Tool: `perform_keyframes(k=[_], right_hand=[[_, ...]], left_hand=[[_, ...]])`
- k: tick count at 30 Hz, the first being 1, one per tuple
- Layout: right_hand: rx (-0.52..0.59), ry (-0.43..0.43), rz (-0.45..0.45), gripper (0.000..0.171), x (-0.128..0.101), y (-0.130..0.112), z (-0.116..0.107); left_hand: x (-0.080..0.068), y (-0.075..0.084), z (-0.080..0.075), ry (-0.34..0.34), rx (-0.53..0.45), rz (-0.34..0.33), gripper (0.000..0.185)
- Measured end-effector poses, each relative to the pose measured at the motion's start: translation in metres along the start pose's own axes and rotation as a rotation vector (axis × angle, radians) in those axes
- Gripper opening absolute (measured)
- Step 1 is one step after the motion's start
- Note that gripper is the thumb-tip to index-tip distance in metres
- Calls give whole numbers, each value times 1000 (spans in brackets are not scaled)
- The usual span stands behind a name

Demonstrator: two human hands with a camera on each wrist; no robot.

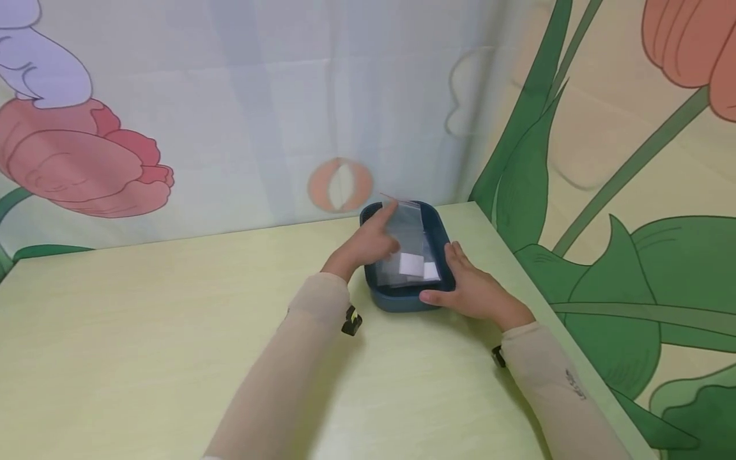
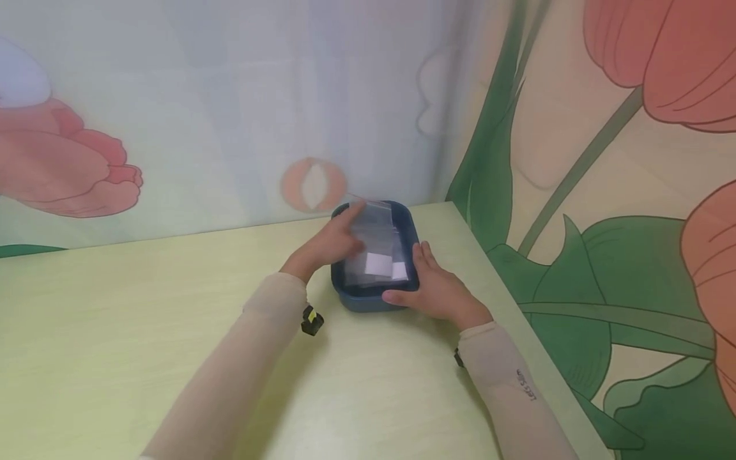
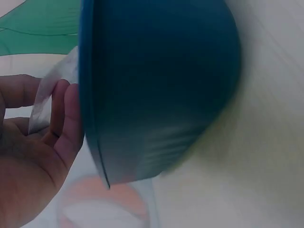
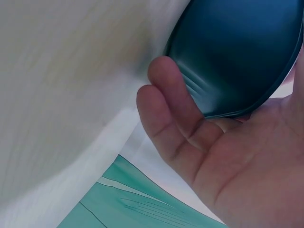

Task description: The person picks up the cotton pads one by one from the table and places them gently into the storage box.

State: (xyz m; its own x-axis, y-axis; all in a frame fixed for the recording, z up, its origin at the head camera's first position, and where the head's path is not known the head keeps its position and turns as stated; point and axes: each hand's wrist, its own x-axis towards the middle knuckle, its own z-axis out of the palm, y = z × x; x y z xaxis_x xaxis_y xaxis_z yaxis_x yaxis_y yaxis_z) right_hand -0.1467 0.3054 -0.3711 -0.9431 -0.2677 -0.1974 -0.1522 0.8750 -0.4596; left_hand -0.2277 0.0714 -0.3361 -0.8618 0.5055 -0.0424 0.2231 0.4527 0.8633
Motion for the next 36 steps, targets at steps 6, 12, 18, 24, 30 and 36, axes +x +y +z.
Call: perform_keyframes(k=[6, 12, 18, 24, 30, 36], right_hand=[[6, 1, -7, 125, -4, -2, -1], [-2, 3, -15, 124, -7, -1, -3], [-3, 6, -17, 123, -9, -2, -3], [-4, 8, -14, 123, -9, -3, -4], [-3, 0, -2, 124, -9, -2, -3], [-8, 2, -2, 125, -9, 1, -2]], left_hand=[[9, -1, 13, -2, 25, -15, 88], [17, -4, 25, -27, 218, -28, 79], [20, -4, 34, -43, 301, -68, 78], [22, -1, 36, -11, 346, -116, 77], [21, 1, 38, 0, 325, -165, 74], [21, 0, 41, 0, 313, -163, 74]])
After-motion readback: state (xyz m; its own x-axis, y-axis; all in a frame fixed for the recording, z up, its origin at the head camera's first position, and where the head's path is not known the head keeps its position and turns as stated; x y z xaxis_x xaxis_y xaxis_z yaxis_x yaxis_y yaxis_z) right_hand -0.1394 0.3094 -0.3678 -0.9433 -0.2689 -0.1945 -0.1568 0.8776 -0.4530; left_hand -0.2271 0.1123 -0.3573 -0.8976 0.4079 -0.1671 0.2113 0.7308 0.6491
